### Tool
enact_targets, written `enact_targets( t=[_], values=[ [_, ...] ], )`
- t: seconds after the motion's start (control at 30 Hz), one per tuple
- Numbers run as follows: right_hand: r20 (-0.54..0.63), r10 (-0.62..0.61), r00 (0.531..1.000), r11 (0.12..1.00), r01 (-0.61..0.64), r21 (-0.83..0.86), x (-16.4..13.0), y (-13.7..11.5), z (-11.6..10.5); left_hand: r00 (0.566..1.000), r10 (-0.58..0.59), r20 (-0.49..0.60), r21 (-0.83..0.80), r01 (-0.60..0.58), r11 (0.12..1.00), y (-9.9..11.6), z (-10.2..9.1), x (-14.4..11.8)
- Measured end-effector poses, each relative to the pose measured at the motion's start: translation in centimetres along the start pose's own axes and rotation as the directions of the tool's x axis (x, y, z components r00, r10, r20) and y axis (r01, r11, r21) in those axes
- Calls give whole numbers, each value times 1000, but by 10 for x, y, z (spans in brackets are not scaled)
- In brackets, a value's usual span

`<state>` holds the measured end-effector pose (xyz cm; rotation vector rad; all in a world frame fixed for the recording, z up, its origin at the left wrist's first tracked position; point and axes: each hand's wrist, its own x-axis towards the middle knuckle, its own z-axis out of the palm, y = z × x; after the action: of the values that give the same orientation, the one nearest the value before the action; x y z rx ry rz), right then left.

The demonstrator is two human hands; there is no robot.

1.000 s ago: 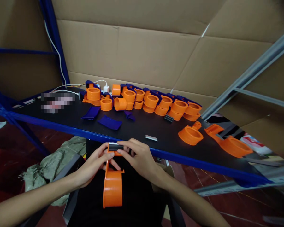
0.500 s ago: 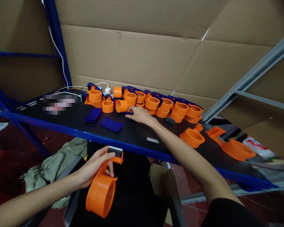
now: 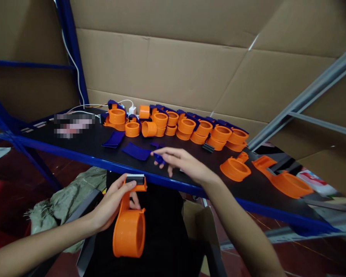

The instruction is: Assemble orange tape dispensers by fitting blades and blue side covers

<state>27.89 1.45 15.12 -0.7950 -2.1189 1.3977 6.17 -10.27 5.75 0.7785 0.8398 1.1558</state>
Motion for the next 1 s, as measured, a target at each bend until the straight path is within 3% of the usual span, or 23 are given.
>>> enact_targets(
  t=[0.17, 0.37, 0.63, 0.8, 1.0],
  values=[
    [-88, 62, 994, 973, -41, 227, -34, 18, 46, 996, 90, 18, 57, -91, 994, -2, 3, -5],
    [-167, 167, 972, 964, -125, 236, -29, 49, 68, 994, 106, 29, 102, -109, 989, -4, 5, -3],
    [-212, 158, 964, 985, -170, -39, -33, 35, 83, 998, 1, 55, 53, -4, 999, -3, 6, -1],
    [-226, 142, 964, 951, -196, -238, -39, 29, 89, 997, -70, 39, 9, 70, 998, -5, 6, -3],
    [-268, 99, 958, 916, -193, -353, -49, 23, 99, 995, -84, 49, 26, 82, 996, -10, 4, -5]
  ],
)
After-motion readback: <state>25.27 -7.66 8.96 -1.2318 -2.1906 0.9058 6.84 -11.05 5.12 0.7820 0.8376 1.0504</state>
